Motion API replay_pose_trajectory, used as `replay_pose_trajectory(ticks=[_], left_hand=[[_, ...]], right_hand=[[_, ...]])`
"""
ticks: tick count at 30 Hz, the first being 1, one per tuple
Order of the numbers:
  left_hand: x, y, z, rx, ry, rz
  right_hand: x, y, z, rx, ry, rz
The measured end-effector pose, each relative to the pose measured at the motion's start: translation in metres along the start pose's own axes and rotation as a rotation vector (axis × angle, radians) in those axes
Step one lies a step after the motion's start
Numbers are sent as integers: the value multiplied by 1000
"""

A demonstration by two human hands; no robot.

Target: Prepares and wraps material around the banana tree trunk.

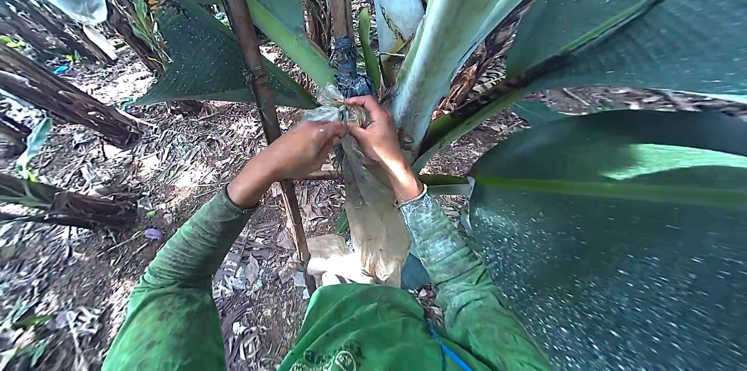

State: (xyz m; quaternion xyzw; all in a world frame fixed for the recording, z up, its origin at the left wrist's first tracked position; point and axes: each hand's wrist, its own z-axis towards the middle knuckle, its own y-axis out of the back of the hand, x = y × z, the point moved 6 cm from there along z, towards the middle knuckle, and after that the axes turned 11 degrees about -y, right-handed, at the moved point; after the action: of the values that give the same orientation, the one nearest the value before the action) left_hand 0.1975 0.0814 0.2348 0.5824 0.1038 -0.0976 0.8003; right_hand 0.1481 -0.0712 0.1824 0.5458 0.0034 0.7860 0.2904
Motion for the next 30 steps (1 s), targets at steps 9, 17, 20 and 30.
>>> replay_pose_trajectory(ticks=[9,17,20,30], left_hand=[[38,38,66,-277,154,136],[61,20,57,-367,445,-32],[64,18,54,-344,521,-164],[73,2,50,-489,533,-817]], right_hand=[[0,-3,9,-43,-246,-71],[-3,-4,7,-60,-255,-71],[-1,-4,6,-57,-255,-76],[0,-1,16,-20,-242,-70]])
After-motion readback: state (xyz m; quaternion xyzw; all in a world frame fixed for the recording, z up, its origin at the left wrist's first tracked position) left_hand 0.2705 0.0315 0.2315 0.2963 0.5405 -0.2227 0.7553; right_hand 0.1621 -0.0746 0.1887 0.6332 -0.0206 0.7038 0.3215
